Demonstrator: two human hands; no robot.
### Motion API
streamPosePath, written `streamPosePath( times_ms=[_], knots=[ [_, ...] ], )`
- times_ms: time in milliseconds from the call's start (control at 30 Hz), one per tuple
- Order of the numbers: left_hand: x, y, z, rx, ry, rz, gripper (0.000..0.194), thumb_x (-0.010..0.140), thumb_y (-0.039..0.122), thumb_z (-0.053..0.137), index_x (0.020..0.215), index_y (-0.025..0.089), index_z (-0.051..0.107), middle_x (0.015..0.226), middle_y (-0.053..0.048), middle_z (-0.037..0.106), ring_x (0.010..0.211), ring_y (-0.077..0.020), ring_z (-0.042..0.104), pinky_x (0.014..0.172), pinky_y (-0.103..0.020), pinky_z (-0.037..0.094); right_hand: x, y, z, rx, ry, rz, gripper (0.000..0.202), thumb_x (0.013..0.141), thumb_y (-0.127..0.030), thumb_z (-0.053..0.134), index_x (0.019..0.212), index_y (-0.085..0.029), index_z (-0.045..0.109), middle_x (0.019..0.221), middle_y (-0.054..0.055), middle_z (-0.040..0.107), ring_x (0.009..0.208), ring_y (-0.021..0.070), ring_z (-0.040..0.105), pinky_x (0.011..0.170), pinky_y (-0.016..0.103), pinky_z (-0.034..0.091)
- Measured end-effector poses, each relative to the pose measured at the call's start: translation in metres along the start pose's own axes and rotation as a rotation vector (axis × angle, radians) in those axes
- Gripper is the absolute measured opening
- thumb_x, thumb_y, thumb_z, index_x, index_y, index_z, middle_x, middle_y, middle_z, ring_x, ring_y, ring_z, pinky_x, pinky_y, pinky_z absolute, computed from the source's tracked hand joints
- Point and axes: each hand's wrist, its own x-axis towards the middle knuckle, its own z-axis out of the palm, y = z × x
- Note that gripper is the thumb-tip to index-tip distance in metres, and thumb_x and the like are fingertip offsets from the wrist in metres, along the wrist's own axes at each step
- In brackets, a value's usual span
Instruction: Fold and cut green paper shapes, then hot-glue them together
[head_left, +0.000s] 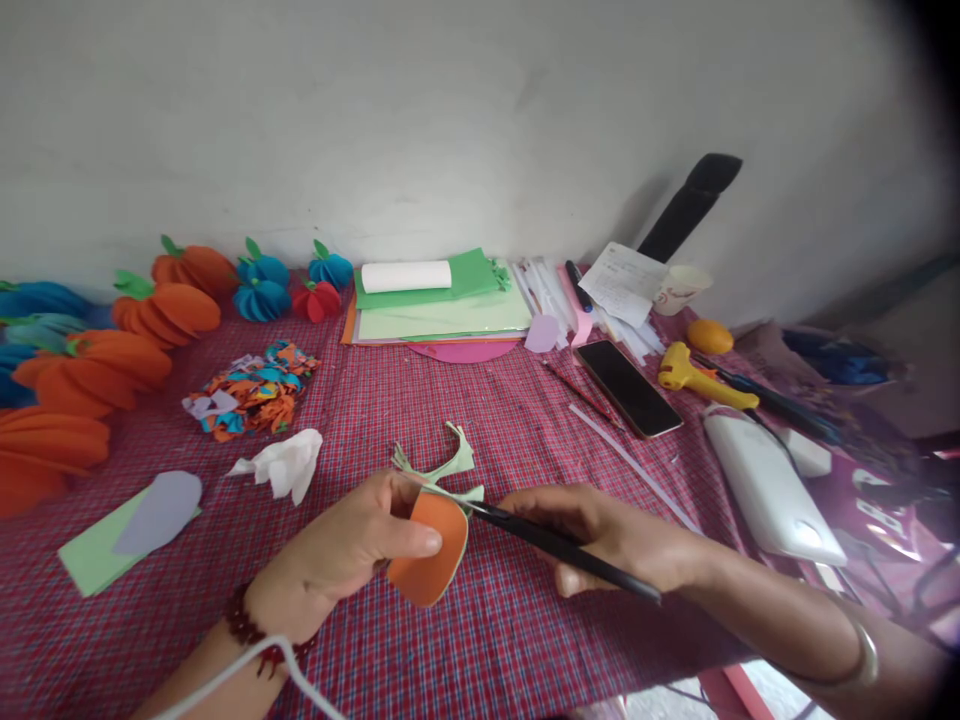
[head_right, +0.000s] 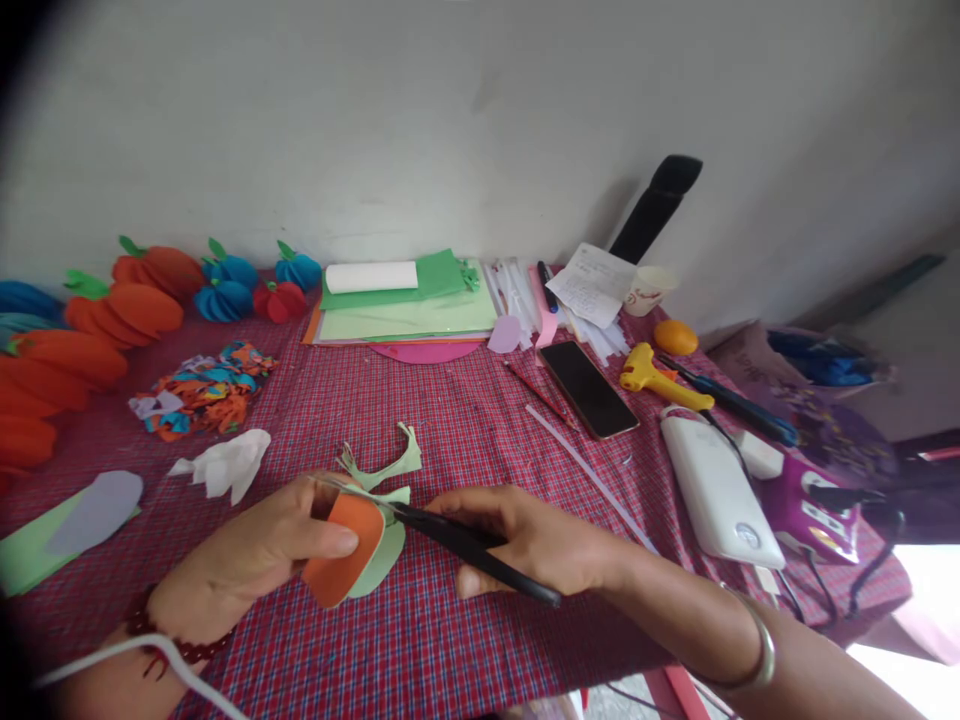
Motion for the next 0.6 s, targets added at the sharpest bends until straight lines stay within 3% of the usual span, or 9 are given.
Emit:
streamPosePath(
  times_ms=[600],
  knots=[
    [0.0047,-0.0030,0.0011,0.054,-0.015,-0.028,0.012,0.058,0.024,0.066,0.065,0.015,0.062,0.058,0.003,0.053,0.049,-0.0077,0.042,0.049,-0.022,0.031,-0.0039,0.0023,-0.0082,-0.041,-0.010,0.053,0.069,0.070,-0.052,0.072,0.128,-0.019,0.054,0.116,0.007,0.058,0.105,0.0235,0.052,0.092,0.036,0.041]
  ],
)
